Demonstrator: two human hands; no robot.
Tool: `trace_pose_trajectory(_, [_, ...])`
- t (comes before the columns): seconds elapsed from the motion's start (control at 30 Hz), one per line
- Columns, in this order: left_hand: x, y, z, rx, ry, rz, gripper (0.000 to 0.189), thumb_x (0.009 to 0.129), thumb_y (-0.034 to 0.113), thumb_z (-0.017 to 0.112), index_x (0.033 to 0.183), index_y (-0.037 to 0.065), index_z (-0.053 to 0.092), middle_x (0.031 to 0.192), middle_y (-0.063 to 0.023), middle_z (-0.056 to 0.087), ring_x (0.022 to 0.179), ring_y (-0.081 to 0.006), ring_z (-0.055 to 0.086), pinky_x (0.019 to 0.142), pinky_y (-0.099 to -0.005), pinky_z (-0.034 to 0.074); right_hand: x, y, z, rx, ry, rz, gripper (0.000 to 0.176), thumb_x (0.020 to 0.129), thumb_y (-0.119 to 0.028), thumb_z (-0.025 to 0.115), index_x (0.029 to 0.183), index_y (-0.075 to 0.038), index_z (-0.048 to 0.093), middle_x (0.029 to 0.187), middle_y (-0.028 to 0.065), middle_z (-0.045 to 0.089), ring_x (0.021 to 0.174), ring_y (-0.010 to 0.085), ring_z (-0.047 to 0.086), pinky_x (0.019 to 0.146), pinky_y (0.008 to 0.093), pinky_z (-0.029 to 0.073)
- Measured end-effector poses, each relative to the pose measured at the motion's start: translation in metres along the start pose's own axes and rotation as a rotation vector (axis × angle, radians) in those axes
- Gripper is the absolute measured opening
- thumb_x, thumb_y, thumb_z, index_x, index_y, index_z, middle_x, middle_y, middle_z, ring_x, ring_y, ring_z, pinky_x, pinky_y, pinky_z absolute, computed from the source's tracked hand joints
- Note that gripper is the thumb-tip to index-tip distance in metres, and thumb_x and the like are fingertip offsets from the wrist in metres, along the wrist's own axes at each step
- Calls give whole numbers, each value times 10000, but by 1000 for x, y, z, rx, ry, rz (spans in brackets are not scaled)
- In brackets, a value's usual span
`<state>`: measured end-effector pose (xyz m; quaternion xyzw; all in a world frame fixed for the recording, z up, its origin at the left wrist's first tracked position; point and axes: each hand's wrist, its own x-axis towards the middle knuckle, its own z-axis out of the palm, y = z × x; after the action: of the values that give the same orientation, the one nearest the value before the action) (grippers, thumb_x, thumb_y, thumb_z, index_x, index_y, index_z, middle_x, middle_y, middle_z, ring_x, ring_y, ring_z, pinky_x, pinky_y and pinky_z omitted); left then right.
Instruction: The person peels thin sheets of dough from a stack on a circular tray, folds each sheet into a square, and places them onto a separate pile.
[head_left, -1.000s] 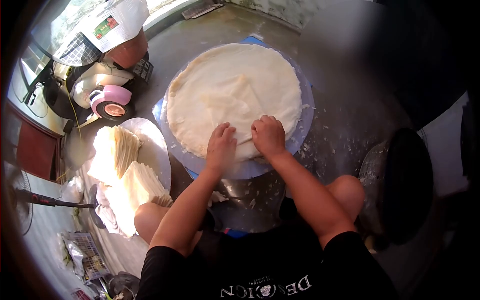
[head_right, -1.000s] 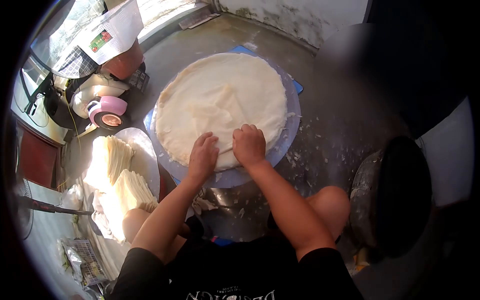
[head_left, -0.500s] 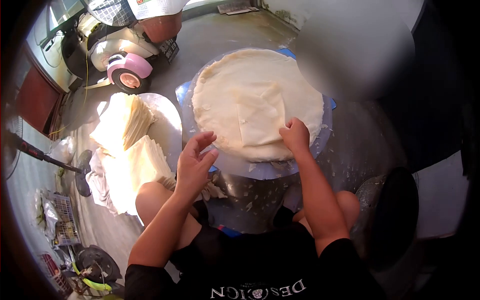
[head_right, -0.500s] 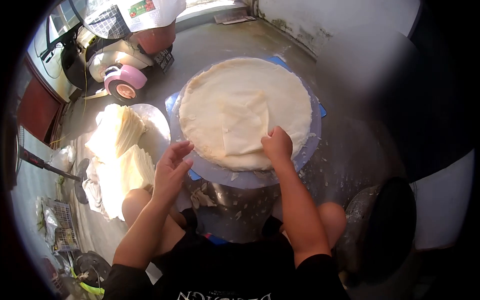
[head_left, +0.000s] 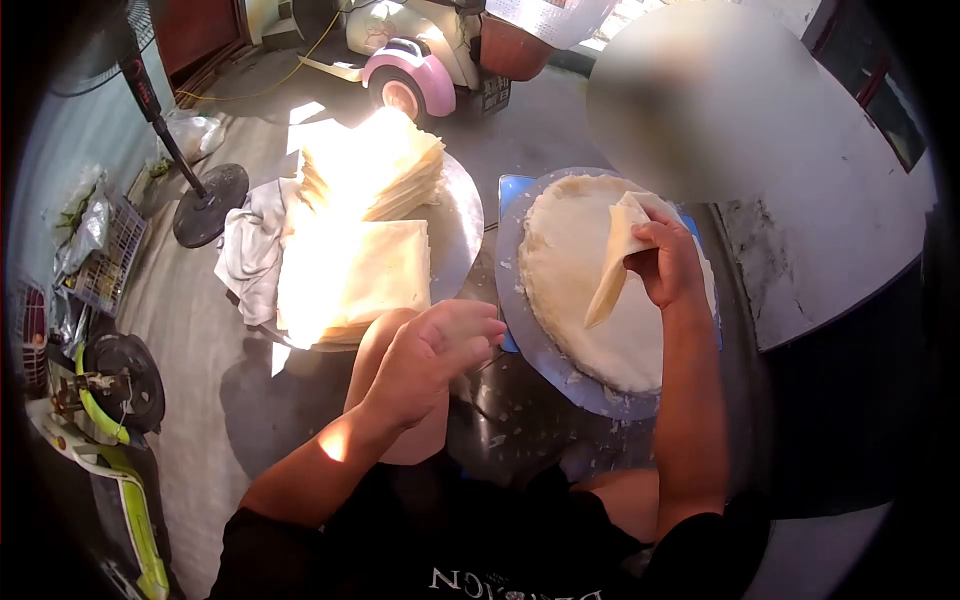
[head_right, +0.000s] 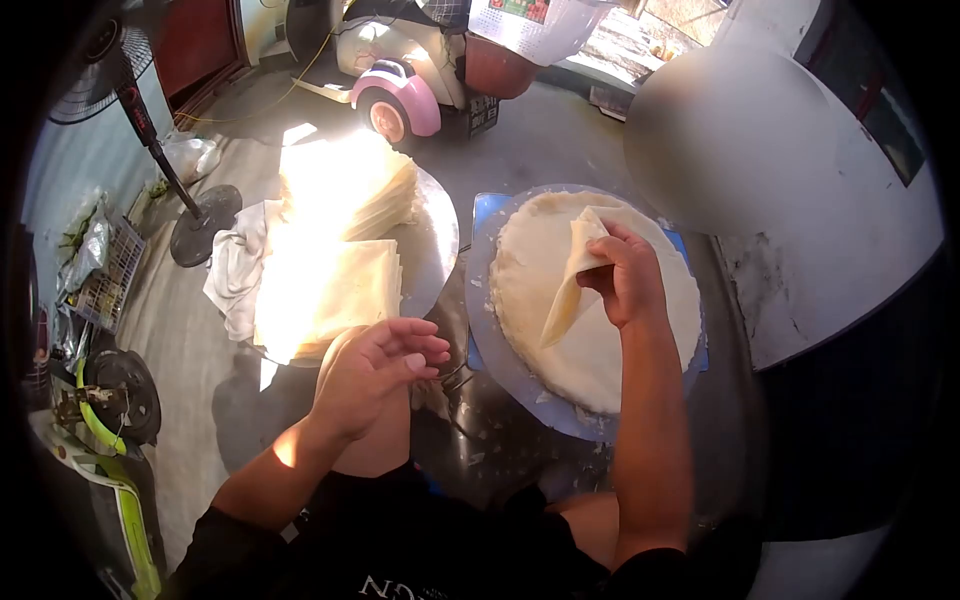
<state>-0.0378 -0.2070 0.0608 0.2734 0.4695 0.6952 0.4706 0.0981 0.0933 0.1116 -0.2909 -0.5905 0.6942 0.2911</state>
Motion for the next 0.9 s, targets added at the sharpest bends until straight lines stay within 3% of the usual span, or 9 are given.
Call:
trace_pose_trajectory(0.17, [-15, 4, -43, -21, 153, 146, 319, 988, 153, 594, 1232, -50, 564, 1182, -143, 644, 1103, -217, 619, 957, -335, 508, 13, -45, 109, 101, -492, 79, 433, 860, -85, 569, 1266, 63, 596, 994, 113, 670, 796, 185, 670, 594, 297, 570])
trace_pose_trajectory(0.27, [-20, 1, -71, -225, 612, 117, 592, 1022, 388, 549, 1388, -58, 417, 1370, -226, 499, 1326, -352, 473, 1099, -449, 416, 39, -32, 143, 201, -673, 81, 426, 863, -100, 554, 1261, 49, 594, 1056, 110, 666, 910, 208, 658, 737, 337, 547])
trace_pose_trajectory(0.33, [-20, 2, -95, -430, 651, 172, 684, 1016, 480, 510, 1420, -58, 385, 1378, -238, 487, 1363, -368, 427, 1131, -466, 371, 70, -10, 160, 361, -925, 115, 418, 850, -102, 556, 1246, 22, 602, 1121, 101, 665, 1036, 243, 640, 925, 406, 504])
trace_pose_trajectory(0.43, [-21, -11, -137, -644, 675, 278, 921, 973, 707, 386, 1485, -55, 321, 1405, -237, 464, 1390, -379, 368, 1169, -497, 283, 102, 39, 189, 344, -1064, 205, 393, 848, -91, 573, 1225, 11, 613, 1136, 99, 665, 1053, 234, 637, 915, 422, 517])
trace_pose_trajectory(0.5, [-26, -22, -163, -555, 592, 401, 841, 1001, 576, 483, 1506, -81, 337, 1554, -225, 378, 1424, -267, 377, 1159, -379, 303, 156, 123, 185, -168, -973, -188, 403, 857, -73, 599, 1250, 19, 598, 1139, 105, 671, 1045, 226, 652, 880, 422, 560])
trace_pose_trajectory(0.53, [-28, -35, -180, -554, 598, 401, 841, 1001, 576, 483, 1506, -81, 337, 1554, -225, 378, 1424, -267, 377, 1159, -379, 303, 107, 86, 209, -67, -744, 353, 390, 831, -64, 700, 1206, 17, 626, 998, 79, 678, 832, 152, 672, 658, 312, 580])
trace_pose_trajectory(0.6, [-28, -66, -212, 500, 1071, 56, 377, 1011, 334, 561, 1106, -24, 629, 972, -76, 656, 901, -161, 558, 825, -316, 457, 108, 129, 220, -211, -505, 325, 432, 806, -8, 687, 1229, 41, 611, 942, 110, 683, 727, 157, 670, 572, 309, 575])
trace_pose_trajectory(0.7, [-23, -81, -222, 302, 1028, 201, 155, 964, 130, 583, 946, -16, 634, 803, -18, 626, 776, -102, 519, 705, -283, 436, 116, 160, 225, -308, -396, 228, 458, 804, 22, 671, 1252, 62, 583, 982, 131, 682, 763, 194, 692, 619, 319, 595])
trace_pose_trajectory(0.9, [-32, -71, -203, -49, 1045, 246, 246, 927, 65, 603, 1165, 11, 577, 1061, -56, 634, 913, -150, 599, 798, -285, 478, 117, 176, 223, -435, -245, 19, 470, 804, -32, 687, 1252, 67, 586, 978, 150, 697, 794, 230, 706, 669, 326, 585])
